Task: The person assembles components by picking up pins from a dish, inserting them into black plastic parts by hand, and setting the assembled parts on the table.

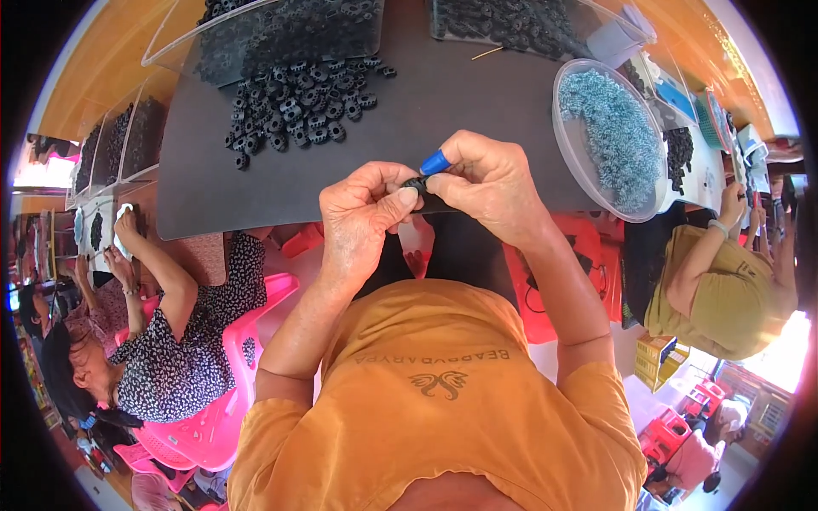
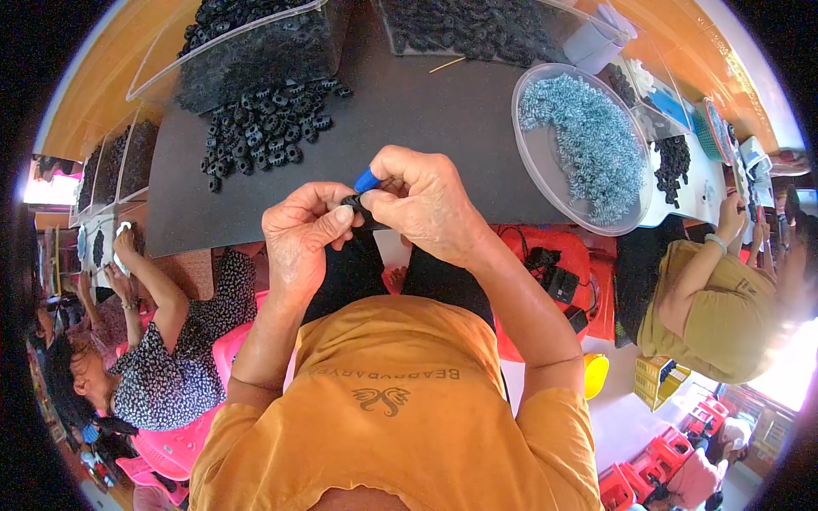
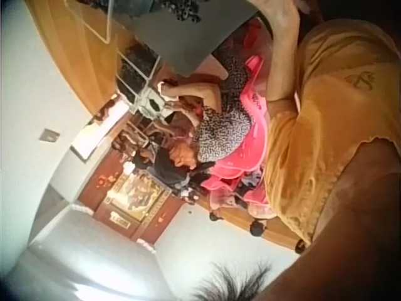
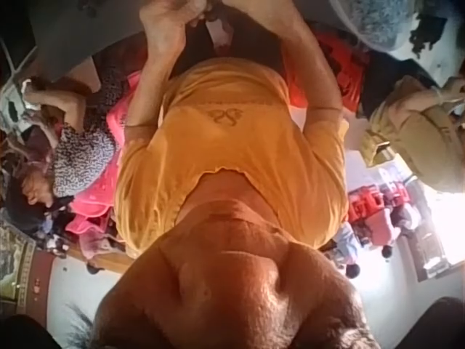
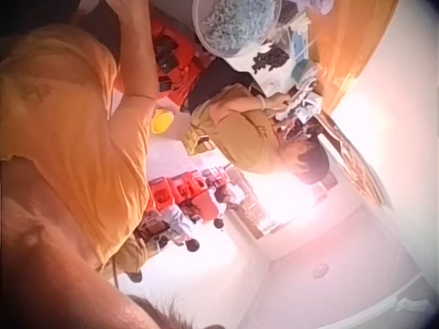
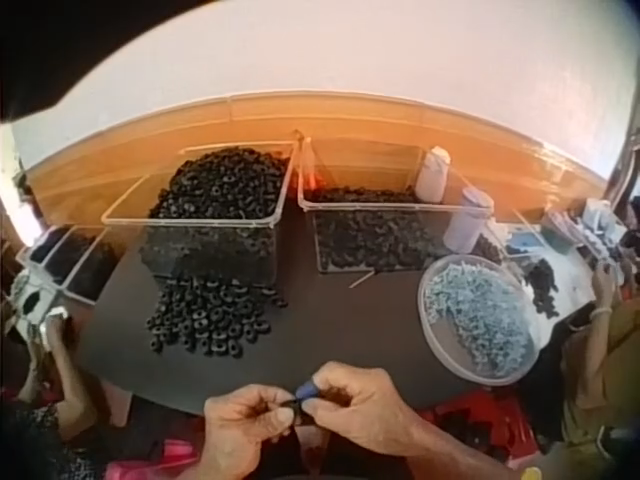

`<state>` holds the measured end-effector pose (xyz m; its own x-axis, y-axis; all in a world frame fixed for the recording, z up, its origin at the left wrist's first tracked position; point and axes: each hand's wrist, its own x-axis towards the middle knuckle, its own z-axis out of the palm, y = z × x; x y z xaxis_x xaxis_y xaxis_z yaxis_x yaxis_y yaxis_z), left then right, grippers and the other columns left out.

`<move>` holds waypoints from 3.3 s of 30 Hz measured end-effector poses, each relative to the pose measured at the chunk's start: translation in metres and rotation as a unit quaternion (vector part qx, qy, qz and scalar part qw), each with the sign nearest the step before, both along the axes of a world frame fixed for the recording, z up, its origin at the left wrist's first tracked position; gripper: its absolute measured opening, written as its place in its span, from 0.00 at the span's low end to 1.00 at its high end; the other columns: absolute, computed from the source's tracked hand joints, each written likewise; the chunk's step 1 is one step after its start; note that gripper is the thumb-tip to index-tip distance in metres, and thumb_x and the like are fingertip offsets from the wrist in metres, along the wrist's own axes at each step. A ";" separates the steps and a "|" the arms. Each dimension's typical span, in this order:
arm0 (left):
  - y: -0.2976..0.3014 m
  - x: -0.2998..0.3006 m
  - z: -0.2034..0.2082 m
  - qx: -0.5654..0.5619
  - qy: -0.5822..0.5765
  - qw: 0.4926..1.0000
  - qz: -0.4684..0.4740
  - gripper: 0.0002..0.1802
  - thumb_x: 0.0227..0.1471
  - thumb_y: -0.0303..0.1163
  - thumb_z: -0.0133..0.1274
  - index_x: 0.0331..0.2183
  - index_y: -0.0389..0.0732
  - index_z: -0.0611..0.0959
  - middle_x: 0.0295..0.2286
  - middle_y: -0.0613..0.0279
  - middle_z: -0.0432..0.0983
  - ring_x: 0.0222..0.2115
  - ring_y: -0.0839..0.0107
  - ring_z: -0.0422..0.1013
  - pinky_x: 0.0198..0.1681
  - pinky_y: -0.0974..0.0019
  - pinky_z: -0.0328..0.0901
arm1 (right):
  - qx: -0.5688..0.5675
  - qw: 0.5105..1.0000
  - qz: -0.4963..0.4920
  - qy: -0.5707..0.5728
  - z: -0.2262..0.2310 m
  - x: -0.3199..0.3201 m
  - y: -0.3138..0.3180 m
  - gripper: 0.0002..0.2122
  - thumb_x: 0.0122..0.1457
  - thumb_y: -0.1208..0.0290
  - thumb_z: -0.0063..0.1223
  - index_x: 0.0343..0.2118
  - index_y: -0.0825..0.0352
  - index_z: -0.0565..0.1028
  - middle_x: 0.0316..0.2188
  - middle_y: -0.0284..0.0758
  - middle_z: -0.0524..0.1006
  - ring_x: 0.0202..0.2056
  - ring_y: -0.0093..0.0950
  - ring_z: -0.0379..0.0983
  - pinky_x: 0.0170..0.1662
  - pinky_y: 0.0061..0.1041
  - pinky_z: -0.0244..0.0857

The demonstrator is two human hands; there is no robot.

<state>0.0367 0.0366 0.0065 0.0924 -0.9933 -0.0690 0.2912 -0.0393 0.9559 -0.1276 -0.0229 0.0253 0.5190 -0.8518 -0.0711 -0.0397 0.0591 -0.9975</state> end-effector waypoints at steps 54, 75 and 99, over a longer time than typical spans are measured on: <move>-0.203 -0.037 0.116 -0.468 -0.628 0.619 0.060 0.08 0.43 0.27 0.55 0.31 0.40 0.78 0.27 0.57 0.76 0.29 0.58 0.73 0.31 0.59 0.67 | -0.108 0.977 -0.170 -0.072 -0.043 -0.020 -0.003 0.05 0.54 0.82 0.52 0.34 0.72 0.75 0.27 0.34 0.76 0.29 0.19 0.73 0.31 0.17 0.66; -0.118 0.059 0.021 -0.379 -0.733 0.555 -0.107 0.11 0.31 0.25 0.60 0.24 0.39 0.77 0.21 0.61 0.68 0.28 0.61 0.65 0.32 0.62 0.63 | -0.145 0.974 -0.168 -0.050 -0.039 -0.013 -0.002 0.05 0.54 0.84 0.50 0.34 0.73 0.74 0.28 0.34 0.76 0.29 0.19 0.72 0.33 0.17 0.65; -0.057 -0.001 0.011 -0.170 -0.362 0.909 -0.119 0.08 0.48 0.19 0.53 0.35 0.35 0.78 0.25 0.57 0.73 0.25 0.68 0.70 0.30 0.70 0.65 | -0.418 0.767 -0.197 0.445 -0.001 -0.134 -0.064 0.08 0.47 0.78 0.48 0.30 0.65 0.76 0.24 0.41 0.72 0.32 0.42 0.69 0.36 0.39 0.63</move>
